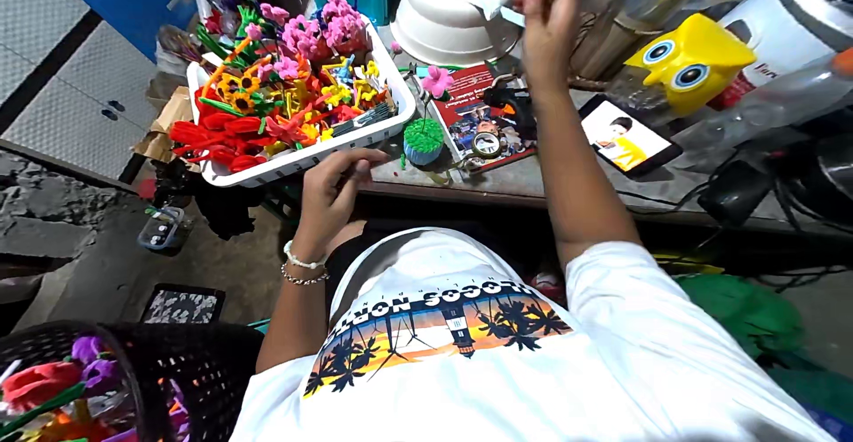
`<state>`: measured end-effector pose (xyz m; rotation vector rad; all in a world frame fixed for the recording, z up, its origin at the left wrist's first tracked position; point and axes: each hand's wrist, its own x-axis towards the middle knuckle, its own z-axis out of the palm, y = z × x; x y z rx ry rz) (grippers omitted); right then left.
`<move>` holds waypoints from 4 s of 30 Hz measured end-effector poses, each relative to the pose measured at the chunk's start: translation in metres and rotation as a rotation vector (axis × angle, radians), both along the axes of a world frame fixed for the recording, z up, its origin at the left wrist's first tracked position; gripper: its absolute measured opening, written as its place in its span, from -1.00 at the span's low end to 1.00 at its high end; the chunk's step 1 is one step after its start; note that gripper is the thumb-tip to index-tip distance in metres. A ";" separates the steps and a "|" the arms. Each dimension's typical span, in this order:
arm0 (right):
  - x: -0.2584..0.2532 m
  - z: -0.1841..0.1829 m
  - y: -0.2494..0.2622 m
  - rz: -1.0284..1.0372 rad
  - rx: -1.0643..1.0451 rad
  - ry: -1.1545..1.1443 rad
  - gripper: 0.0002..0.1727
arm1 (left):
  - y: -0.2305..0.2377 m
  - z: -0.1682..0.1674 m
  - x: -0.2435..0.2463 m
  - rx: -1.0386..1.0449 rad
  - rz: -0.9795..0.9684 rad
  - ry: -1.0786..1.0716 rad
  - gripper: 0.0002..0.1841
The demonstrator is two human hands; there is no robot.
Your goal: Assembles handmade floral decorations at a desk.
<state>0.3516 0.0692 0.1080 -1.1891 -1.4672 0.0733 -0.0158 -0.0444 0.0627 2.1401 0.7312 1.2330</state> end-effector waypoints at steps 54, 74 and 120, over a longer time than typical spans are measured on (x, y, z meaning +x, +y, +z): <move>-0.165 -0.031 -0.180 1.004 -0.630 0.749 -0.70 | -0.040 0.025 0.023 -0.418 0.023 -0.584 -0.64; -0.165 -0.034 -0.185 1.068 -0.655 0.724 -0.71 | -0.037 0.024 0.020 -0.359 0.046 -0.576 -0.59; -0.164 -0.053 -0.190 0.919 -0.554 0.441 -0.66 | -0.039 0.036 0.006 -0.198 0.186 -0.508 -0.34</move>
